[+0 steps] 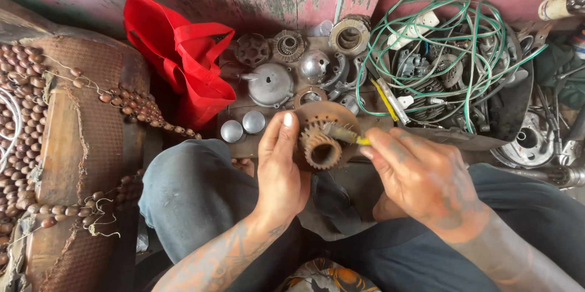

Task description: Cleaning a metal gear component from a motorcycle using a small brush to remove dirt and debris.

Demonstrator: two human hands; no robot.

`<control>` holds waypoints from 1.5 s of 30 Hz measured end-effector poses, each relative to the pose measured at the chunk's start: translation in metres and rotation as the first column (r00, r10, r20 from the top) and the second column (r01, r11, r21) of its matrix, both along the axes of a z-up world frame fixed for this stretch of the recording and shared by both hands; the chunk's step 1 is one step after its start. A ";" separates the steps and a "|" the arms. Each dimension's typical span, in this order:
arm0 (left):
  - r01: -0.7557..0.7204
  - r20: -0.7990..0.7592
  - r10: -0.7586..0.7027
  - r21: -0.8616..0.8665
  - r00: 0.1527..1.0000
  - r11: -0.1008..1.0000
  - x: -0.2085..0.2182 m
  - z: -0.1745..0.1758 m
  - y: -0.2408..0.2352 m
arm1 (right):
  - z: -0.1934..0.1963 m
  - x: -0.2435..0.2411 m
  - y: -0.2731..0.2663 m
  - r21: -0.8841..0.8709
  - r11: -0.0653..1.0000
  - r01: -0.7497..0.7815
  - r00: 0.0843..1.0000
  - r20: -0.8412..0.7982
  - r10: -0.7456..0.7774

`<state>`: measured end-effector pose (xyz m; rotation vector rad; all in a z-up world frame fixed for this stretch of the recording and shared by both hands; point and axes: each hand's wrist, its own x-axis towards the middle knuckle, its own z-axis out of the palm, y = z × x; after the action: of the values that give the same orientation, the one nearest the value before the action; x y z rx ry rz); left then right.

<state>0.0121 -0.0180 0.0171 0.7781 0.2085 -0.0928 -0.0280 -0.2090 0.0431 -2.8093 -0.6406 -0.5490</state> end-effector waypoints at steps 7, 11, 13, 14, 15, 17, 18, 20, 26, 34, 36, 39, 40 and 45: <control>-0.326 0.001 0.328 -0.111 0.945 0.939 0.049 0.017 0.044 | -0.020 0.003 -0.011 0.341 0.917 0.208 0.854 -0.520 0.000; -0.160 -0.069 0.149 -0.217 0.986 0.963 0.043 0.015 0.028 | 0.015 0.000 -0.015 0.389 0.784 0.484 0.734 -0.668 -0.121; -0.039 -0.053 0.029 -0.205 0.998 0.978 0.037 0.010 0.020 | 0.028 -0.006 -0.009 0.547 0.748 0.376 0.825 -0.565 -0.002; -0.037 -0.053 0.026 -0.208 0.998 0.978 0.034 0.008 0.015 | 0.027 -0.010 -0.009 0.544 0.749 0.378 0.825 -0.566 -0.005; -0.032 -0.061 0.021 -0.183 0.998 0.983 0.032 0.006 0.012 | 0.025 -0.012 -0.008 0.555 0.745 0.371 0.833 -0.554 -0.003; -0.023 -0.068 0.013 -0.157 0.998 0.987 0.029 0.003 0.007 | 0.023 -0.015 -0.007 0.566 0.738 0.367 0.841 -0.542 -0.002; -0.011 -0.060 0.001 -0.155 0.998 0.988 0.027 0.002 0.006 | 0.022 -0.015 -0.007 0.580 0.762 0.288 0.856 -0.513 0.067; 0.004 -0.057 -0.013 -0.154 0.998 0.988 0.023 -0.001 0.002 | 0.019 -0.018 -0.008 0.589 0.780 0.212 0.863 -0.488 0.134; 0.087 0.120 -0.077 -0.086 0.990 0.992 0.012 -0.020 -0.011 | 0.012 -0.010 -0.001 0.569 0.818 0.088 0.922 -0.356 0.149; 0.057 0.153 -0.072 0.098 0.986 0.994 0.014 -0.011 -0.007 | 0.003 -0.004 -0.006 0.433 0.901 0.034 0.957 -0.273 0.095; 0.039 0.156 -0.058 0.121 0.986 0.992 0.018 -0.013 -0.008 | 0.002 -0.002 -0.006 0.446 0.895 -0.001 0.962 -0.244 0.122; -0.054 0.094 0.041 0.131 0.995 0.990 0.019 -0.016 -0.001 | 0.006 -0.010 -0.008 0.438 0.899 0.012 0.920 -0.356 0.162; -0.145 0.054 0.139 0.114 0.989 0.983 0.025 -0.016 0.003 | 0.009 -0.008 -0.009 0.408 0.912 0.032 0.866 -0.467 0.179; -0.324 0.068 0.329 -0.077 0.942 0.943 0.054 0.010 0.045 | -0.032 -0.024 -0.031 -0.045 0.998 0.042 0.847 -0.528 -0.060</control>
<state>0.0661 0.0270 0.0273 0.6714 0.2551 0.2452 -0.0516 -0.2397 0.0109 -2.8148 -0.4564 0.2424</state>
